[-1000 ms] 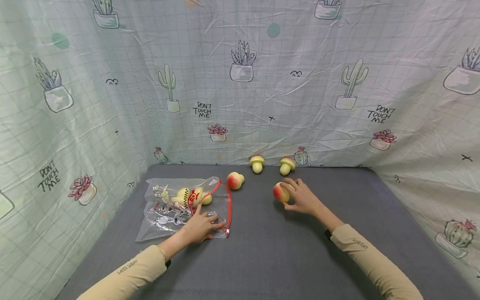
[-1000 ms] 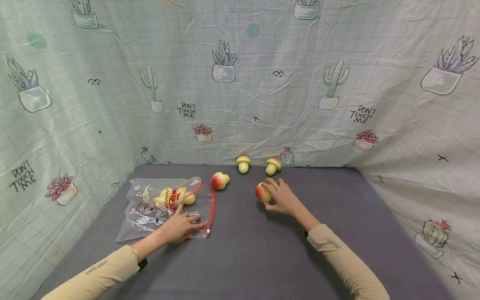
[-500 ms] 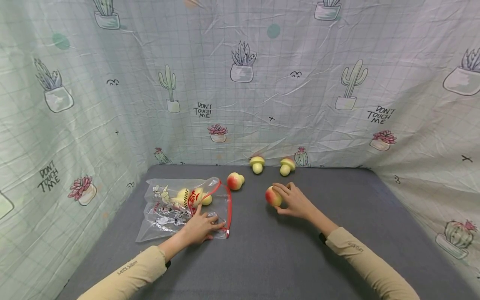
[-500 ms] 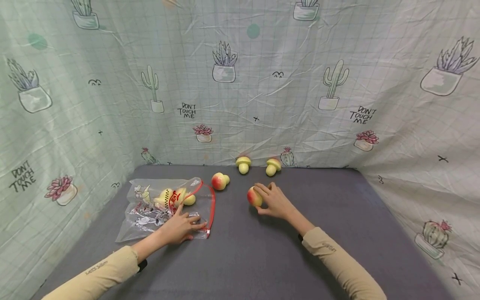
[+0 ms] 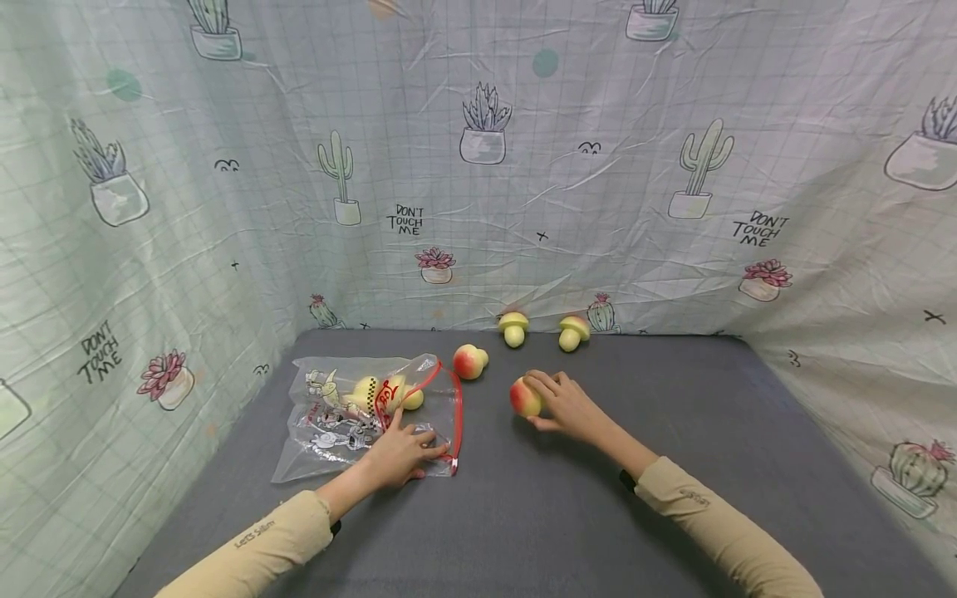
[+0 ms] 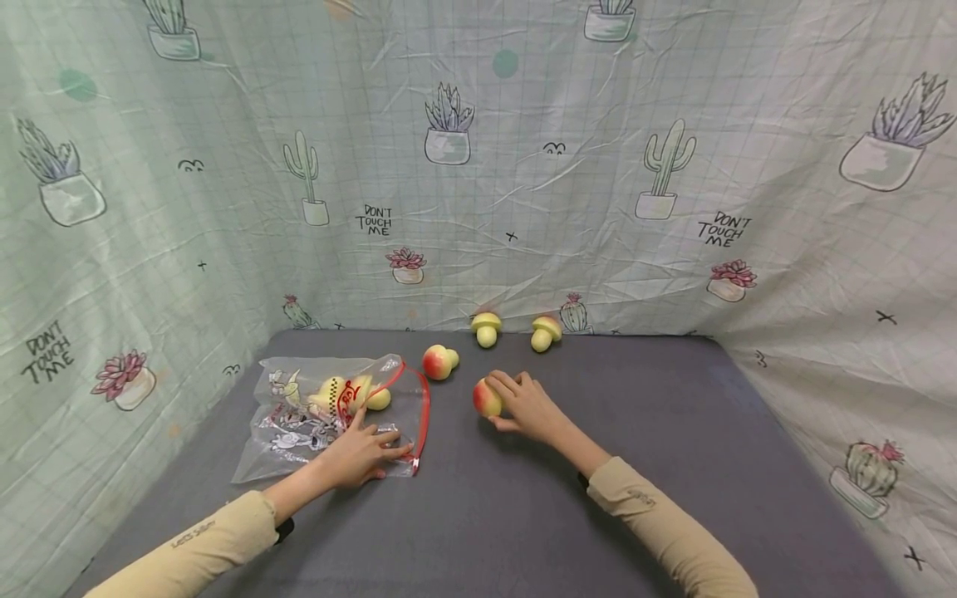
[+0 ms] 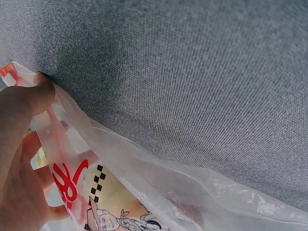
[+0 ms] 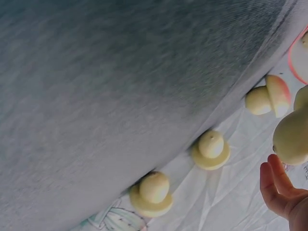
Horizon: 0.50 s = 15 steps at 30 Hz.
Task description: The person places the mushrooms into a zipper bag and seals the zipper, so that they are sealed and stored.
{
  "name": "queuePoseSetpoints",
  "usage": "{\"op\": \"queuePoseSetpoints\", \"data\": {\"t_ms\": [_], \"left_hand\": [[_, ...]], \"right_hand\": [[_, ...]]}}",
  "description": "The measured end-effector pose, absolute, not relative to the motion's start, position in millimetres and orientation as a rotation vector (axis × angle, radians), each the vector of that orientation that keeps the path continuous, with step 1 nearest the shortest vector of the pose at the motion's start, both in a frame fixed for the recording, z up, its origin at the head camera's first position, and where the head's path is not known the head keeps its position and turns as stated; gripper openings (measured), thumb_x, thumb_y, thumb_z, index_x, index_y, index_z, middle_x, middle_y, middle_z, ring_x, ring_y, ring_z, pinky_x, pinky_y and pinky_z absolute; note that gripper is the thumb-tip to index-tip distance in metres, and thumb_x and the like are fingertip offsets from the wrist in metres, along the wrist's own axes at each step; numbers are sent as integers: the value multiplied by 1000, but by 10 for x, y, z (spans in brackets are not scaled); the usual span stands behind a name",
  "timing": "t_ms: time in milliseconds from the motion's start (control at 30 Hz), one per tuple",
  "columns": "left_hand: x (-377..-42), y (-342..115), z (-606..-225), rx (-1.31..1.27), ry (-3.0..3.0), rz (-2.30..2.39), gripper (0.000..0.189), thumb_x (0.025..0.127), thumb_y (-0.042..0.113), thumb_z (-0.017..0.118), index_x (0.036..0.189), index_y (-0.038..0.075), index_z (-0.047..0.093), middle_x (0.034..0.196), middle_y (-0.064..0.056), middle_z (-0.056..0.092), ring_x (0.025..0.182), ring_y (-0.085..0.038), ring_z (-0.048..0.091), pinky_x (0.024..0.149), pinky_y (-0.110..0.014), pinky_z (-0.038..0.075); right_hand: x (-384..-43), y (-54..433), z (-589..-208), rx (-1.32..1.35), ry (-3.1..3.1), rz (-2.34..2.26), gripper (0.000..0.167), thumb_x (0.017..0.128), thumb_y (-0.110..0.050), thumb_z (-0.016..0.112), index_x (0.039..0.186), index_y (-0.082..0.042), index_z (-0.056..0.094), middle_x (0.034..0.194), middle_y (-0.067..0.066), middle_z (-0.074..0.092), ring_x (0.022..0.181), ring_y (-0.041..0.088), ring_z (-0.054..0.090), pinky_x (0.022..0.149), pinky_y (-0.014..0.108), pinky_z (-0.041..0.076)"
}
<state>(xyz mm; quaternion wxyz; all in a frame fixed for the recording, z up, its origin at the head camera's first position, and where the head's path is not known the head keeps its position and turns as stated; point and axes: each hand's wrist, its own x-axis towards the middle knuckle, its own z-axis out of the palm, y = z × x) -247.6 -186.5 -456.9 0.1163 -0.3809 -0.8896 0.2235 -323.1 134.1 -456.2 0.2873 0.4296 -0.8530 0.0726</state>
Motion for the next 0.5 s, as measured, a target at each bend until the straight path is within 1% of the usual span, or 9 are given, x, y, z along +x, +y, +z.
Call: {"op": "queuePoseSetpoints", "data": {"t_ms": [200,400,500], "left_hand": [[-2470,-1865,-4570,-1117,-2605,646,54,73,45,64,125,36,50,114,5,58,89,-21,59,91,-58,34],[-2472,-1864,-4565,-1120,-2605,638,53,73,44,64,124,36,51,114,4,58,87,-21,59,91,-58,34],[-2475,-1867,-4570,-1119,-2600,644,53,73,45,64,124,36,51,113,5,58,87,-20,58,91,-58,34]], "right_hand": [[-3198,1245,-4556,1151,-2289,183,63,75,-38,66,125,-9,45,125,7,47,80,23,50,61,34,44],[-3200,1163,-4566,1167,-2226,154,65,71,-37,70,124,-7,45,124,7,47,73,21,49,56,30,42],[-3197,1135,-4569,1165,-2219,162,64,72,-37,69,123,-7,45,123,7,47,72,21,48,56,30,41]]}}
